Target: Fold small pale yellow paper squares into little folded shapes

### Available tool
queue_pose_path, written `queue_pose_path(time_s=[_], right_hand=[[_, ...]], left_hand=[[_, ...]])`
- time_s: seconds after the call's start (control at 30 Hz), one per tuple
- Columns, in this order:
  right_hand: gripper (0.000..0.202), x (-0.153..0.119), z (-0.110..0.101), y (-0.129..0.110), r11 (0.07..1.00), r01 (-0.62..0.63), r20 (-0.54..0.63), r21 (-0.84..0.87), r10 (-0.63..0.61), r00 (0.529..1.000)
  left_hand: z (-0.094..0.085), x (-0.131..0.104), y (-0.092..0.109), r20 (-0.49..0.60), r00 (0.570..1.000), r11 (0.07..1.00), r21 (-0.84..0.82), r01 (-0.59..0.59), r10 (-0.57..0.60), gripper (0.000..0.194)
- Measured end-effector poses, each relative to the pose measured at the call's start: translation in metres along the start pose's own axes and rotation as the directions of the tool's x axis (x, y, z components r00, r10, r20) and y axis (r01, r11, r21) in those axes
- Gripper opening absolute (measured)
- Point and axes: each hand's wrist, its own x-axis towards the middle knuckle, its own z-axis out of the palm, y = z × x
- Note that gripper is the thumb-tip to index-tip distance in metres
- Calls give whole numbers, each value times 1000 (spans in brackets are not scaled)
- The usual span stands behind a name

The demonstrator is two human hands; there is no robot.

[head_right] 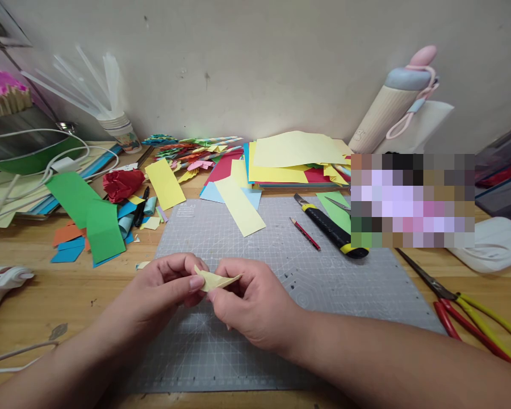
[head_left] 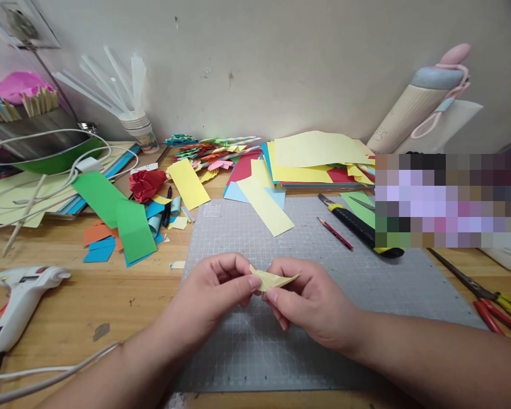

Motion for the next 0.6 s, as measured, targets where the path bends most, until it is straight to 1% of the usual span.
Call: queue_pose_path(time_s=[0.13, 0.2, 0.27, 0.33, 0.43, 0.5, 0.6], right_hand=[[18, 0, 0, 0, 998, -14, 0, 55, 14, 1000], [19, 0, 0, 0, 995, -33, 3, 98, 33, 999], [20, 1, 0, 2, 989, -56, 20, 135, 54, 998], [21, 1, 0, 3, 985, -74, 49, 158, 67, 997], [20, 1, -1, 4, 978, -84, 79, 188, 70, 994], [19, 1, -1, 5, 973, -84, 79, 214, 68, 995], [16, 2, 0, 4, 961, -94, 43, 259, 86, 995]], left_hand=[[3, 0, 2, 31, 1000, 999, 33, -5, 4, 20], [5, -2, 5, 53, 998, 991, 133, -21, 14, 19], [8, -4, 8, 69, 997, 968, 245, -46, 30, 25], [10, -5, 11, 94, 995, 956, 285, -65, 39, 29], [10, -6, 11, 113, 992, 967, 243, -78, 51, 28], [9, -5, 8, 114, 993, 977, 203, -61, 38, 27], [6, -2, 1, 68, 996, 989, 136, -57, 48, 25]])
